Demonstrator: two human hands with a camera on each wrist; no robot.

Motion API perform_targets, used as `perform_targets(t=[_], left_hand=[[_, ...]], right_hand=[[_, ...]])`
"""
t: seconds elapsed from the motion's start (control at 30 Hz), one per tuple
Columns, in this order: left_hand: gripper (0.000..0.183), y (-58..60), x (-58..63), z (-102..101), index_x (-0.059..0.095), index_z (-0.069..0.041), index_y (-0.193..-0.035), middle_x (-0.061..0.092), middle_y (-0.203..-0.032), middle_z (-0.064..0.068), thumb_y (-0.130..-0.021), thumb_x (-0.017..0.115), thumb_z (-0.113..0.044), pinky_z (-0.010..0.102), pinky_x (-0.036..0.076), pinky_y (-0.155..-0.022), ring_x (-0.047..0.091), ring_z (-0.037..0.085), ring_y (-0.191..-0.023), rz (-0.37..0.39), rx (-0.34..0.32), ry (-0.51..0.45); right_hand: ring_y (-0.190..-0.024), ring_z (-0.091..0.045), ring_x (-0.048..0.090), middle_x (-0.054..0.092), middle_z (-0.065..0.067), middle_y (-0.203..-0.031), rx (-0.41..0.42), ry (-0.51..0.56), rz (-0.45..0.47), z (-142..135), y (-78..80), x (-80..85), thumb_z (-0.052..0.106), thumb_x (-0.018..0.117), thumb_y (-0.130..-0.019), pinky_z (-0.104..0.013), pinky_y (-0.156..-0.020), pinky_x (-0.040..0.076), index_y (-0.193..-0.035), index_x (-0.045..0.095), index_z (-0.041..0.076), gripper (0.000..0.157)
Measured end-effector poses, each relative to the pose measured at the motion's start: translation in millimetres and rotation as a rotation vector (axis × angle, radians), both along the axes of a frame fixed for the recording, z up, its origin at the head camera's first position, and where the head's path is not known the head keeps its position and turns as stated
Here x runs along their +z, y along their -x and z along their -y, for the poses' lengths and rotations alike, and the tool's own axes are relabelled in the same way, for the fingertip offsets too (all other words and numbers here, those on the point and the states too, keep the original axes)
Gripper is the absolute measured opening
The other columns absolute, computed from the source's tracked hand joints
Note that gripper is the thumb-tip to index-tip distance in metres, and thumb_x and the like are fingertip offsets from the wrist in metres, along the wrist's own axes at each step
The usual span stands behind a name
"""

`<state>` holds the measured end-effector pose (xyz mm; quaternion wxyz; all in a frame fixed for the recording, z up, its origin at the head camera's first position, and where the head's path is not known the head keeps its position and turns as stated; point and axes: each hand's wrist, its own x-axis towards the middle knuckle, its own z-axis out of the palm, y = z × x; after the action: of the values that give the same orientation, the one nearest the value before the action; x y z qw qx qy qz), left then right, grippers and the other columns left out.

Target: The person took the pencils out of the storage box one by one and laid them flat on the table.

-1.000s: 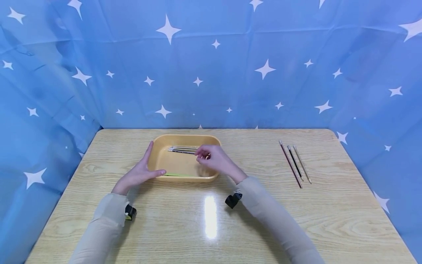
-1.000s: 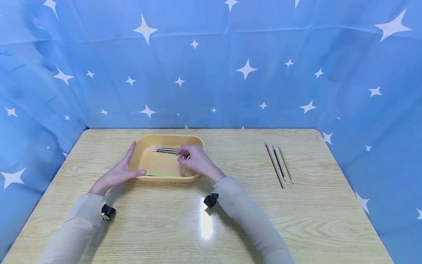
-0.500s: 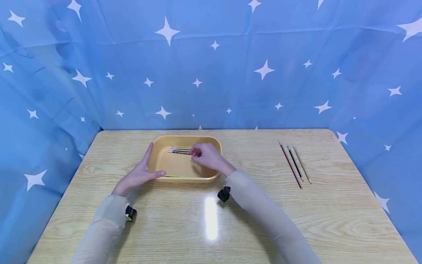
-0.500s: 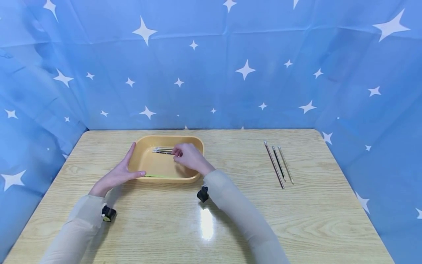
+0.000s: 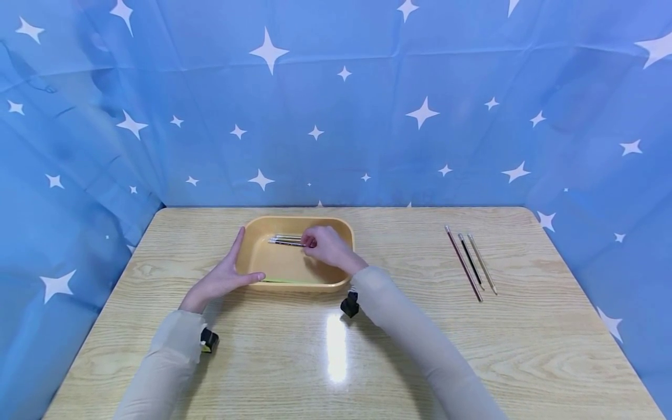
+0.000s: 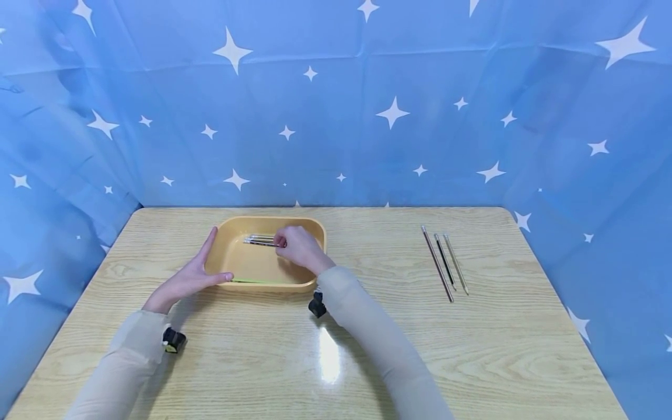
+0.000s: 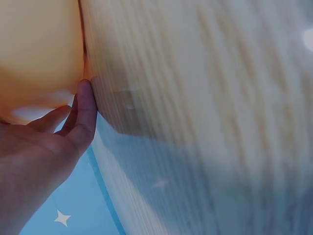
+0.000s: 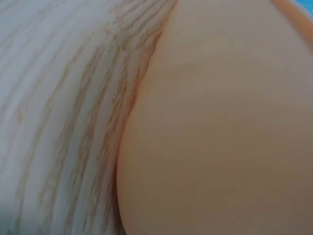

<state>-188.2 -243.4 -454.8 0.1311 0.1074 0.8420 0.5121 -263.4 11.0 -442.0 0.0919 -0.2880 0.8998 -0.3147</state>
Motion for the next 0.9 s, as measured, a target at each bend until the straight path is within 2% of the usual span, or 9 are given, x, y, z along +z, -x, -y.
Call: perform_targets(t=[0.2,0.4,0.53,0.9], left_hand=[[0.109,-0.1,-2.6,-0.4,-0.017,-0.031,-0.140,-0.013,-0.147,0.005,-0.075,0.072,-0.028,0.056,0.007,-0.101,0.000,0.036,-0.131,-0.003,-0.002,-0.010],[0.108,0.2,-2.6,-0.9,-0.016,-0.036,-0.138,-0.014,-0.147,0.003,-0.075,0.072,-0.029,0.054,0.006,-0.102,-0.001,0.034,-0.131,0.005,0.000,-0.011],[0.109,0.8,-1.5,-0.9,-0.017,-0.033,-0.139,-0.014,-0.147,0.004,-0.075,0.072,-0.029,0.054,0.006,-0.102,0.000,0.034,-0.131,0.007,0.000,-0.011],[0.110,1.6,0.3,-0.6,-0.018,-0.033,-0.139,-0.016,-0.146,0.002,-0.075,0.072,-0.029,0.055,0.005,-0.101,-0.003,0.034,-0.131,0.004,-0.002,0.002]], right_hand=[[-0.075,-0.008,0.056,0.062,0.002,-0.084,-0.005,-0.012,0.025,2.3,0.5,-5.2,0.013,0.066,-0.079,-0.016,-0.064,0.046,-0.095,0.065,0.008,0.016],[-0.081,-0.008,0.056,0.062,0.002,-0.090,-0.023,-0.068,0.025,4.1,1.0,-8.3,0.020,0.069,-0.078,-0.018,-0.070,0.044,-0.100,0.065,0.010,0.025],[-0.081,-0.008,0.055,0.062,0.002,-0.091,-0.024,-0.086,0.030,4.7,1.9,-10.1,0.023,0.071,-0.076,-0.019,-0.070,0.045,-0.102,0.065,0.011,0.029],[-0.083,-0.010,0.055,0.061,0.003,-0.089,-0.053,-0.126,0.031,4.5,4.1,-11.8,0.020,0.074,-0.072,-0.021,-0.074,0.044,-0.097,0.066,0.012,0.027]])
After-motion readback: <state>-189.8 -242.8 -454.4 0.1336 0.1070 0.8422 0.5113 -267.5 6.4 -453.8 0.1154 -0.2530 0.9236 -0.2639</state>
